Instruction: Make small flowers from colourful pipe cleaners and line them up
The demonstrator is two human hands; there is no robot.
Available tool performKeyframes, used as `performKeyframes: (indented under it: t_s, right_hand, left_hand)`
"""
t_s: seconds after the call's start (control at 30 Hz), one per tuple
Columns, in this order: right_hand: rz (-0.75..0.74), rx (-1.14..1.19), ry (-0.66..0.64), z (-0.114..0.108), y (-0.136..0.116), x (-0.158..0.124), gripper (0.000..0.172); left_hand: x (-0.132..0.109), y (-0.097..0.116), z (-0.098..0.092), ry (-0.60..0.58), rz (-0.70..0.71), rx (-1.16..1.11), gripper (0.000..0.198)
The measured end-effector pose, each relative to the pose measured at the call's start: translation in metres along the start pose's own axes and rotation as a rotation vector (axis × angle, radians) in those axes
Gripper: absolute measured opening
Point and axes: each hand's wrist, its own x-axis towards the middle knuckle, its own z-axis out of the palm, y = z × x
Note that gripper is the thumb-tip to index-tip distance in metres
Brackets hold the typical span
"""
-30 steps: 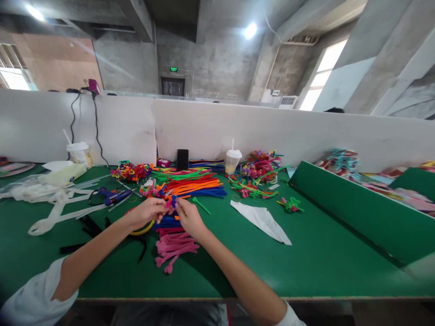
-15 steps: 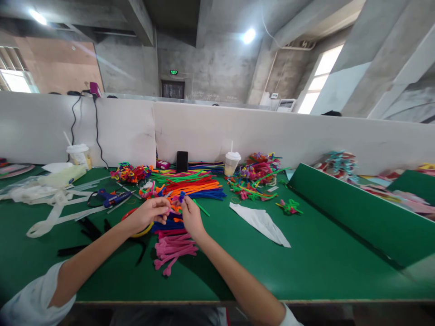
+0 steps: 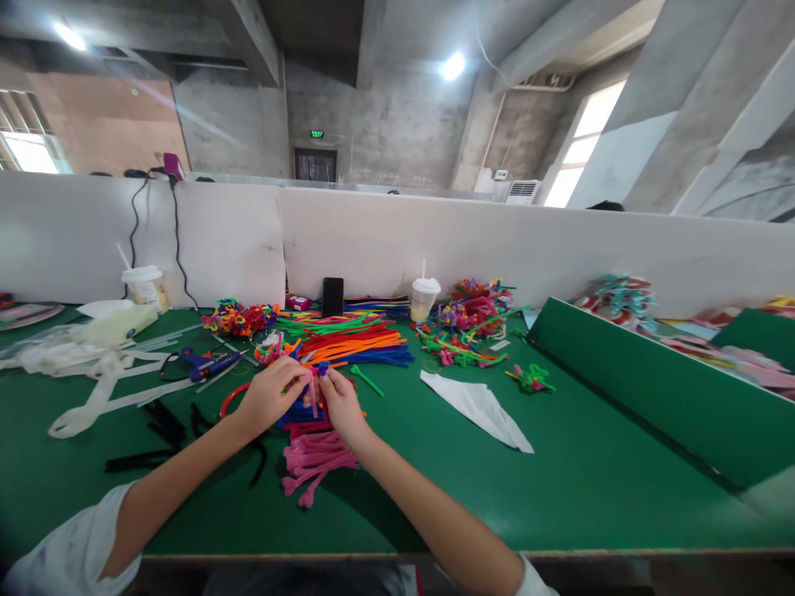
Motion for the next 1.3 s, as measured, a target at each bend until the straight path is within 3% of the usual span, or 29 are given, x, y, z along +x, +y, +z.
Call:
performKeyframes:
  t_s: [0.17, 0.57, 0.7, 0.9, 1.13, 1.3]
  right_hand:
    - [0.008, 0.011, 0.008, 0.003, 0.005, -0.003, 0.024]
    - [-0.09, -0.059, -0.024, 0.004, -0.003, -0.004, 0.021]
    - [-0.094, -0.053, -0.063, 0.003, -0.003, -0.003, 0.023]
    - [-0.039, 0.13, -0.104, 0.004, 0.005, -0.003, 0.025]
    - [0.026, 0.189, -0.2, 0.003, 0.0, -0.005, 0.028]
    - [0.029, 0.171, -0.179, 0.003, 0.0, -0.004, 0.031]
  left_hand:
    - [-0.001, 0.001, 0.0, 0.051, 0.239, 0.359, 0.021]
    - [0.002, 0.011, -0.007, 0.005, 0.307, 0.618, 0.016]
    - [0.003, 0.015, -0.008, 0.035, 0.31, 0.641, 0.014]
    - [0.003, 0.011, -0.009, 0.122, 0.346, 0.549, 0.015]
    - [0.002, 0.008, -0.011, 0.095, 0.396, 0.562, 0.012]
    - [0.003, 0.013, -0.015, 0.101, 0.402, 0.457, 0.012]
